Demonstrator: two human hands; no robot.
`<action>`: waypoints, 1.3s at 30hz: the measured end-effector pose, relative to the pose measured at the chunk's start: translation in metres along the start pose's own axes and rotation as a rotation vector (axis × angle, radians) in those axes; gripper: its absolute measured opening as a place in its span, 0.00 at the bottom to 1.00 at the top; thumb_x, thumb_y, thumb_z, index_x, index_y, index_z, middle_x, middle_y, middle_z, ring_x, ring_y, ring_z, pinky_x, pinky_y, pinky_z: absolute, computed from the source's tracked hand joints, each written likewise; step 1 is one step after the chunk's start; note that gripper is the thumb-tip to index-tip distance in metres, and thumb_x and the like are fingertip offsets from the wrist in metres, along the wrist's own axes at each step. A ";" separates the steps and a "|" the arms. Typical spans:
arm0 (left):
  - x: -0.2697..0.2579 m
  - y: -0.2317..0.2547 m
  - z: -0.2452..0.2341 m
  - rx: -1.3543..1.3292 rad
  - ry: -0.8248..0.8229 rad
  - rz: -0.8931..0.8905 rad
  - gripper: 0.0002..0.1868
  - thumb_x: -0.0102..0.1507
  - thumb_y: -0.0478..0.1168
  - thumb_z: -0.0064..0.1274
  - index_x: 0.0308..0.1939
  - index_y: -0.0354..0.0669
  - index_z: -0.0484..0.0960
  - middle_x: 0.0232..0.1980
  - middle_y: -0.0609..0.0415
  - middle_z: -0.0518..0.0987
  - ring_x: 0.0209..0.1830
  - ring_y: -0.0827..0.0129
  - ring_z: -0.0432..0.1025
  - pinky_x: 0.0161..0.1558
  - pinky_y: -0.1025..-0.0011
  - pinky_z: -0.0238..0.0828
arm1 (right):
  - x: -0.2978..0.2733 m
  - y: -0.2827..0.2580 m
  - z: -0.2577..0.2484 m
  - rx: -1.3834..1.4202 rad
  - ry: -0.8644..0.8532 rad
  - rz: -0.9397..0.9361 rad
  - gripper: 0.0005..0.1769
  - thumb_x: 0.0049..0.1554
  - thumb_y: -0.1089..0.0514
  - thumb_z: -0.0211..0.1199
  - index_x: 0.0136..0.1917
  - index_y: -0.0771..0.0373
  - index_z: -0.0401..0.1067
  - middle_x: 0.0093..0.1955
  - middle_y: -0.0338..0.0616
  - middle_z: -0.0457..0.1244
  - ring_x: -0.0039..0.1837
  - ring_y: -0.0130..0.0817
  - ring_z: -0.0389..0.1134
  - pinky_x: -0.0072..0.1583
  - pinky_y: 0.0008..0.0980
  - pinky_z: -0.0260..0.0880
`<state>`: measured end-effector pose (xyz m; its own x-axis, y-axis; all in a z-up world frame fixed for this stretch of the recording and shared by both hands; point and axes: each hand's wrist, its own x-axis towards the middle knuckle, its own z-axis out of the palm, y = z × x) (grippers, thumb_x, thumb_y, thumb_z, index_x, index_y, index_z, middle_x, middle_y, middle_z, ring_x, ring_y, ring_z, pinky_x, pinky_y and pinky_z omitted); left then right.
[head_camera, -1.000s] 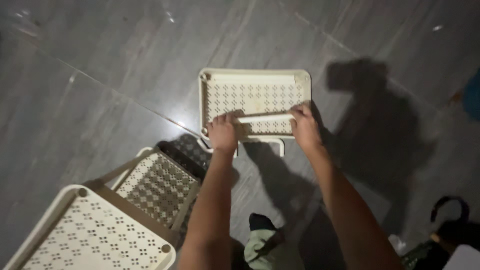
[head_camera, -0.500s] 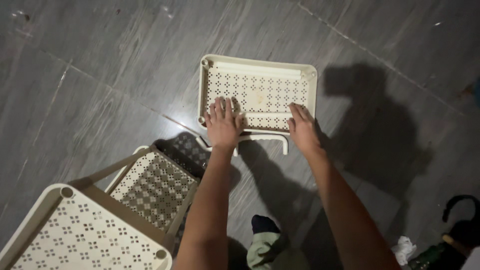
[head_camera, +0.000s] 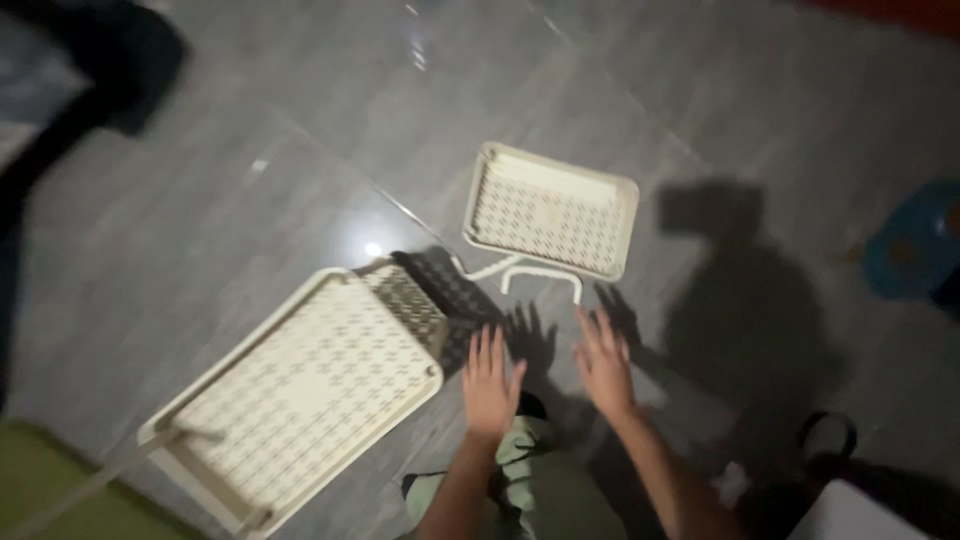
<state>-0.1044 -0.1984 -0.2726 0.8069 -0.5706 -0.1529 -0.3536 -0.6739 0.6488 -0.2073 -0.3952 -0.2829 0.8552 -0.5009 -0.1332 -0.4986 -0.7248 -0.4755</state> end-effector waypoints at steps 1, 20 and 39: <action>-0.023 0.003 -0.024 -0.010 -0.031 -0.042 0.37 0.69 0.54 0.45 0.78 0.42 0.57 0.79 0.39 0.60 0.78 0.43 0.52 0.72 0.47 0.45 | -0.007 -0.017 -0.008 -0.012 -0.012 -0.023 0.34 0.62 0.50 0.56 0.80 0.53 0.56 0.78 0.60 0.51 0.76 0.61 0.55 0.73 0.56 0.52; -0.288 0.036 -0.434 0.241 0.214 -0.404 0.39 0.67 0.56 0.46 0.77 0.43 0.55 0.79 0.45 0.56 0.79 0.48 0.47 0.74 0.49 0.41 | -0.122 -0.376 -0.198 -0.103 -0.317 -0.342 0.36 0.61 0.45 0.53 0.80 0.42 0.49 0.80 0.51 0.48 0.76 0.52 0.56 0.72 0.58 0.51; -0.425 0.093 -0.475 0.104 0.228 -0.688 0.49 0.59 0.47 0.60 0.78 0.43 0.49 0.80 0.40 0.51 0.79 0.45 0.47 0.75 0.47 0.44 | -0.151 -0.439 -0.300 -0.090 -0.489 -0.315 0.45 0.55 0.58 0.62 0.81 0.37 0.49 0.83 0.50 0.45 0.78 0.57 0.55 0.70 0.63 0.56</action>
<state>-0.2557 0.2042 0.2073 0.9370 0.1022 -0.3341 0.2348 -0.8923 0.3855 -0.1605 -0.1433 0.2073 0.9194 0.0058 -0.3932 -0.2017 -0.8515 -0.4841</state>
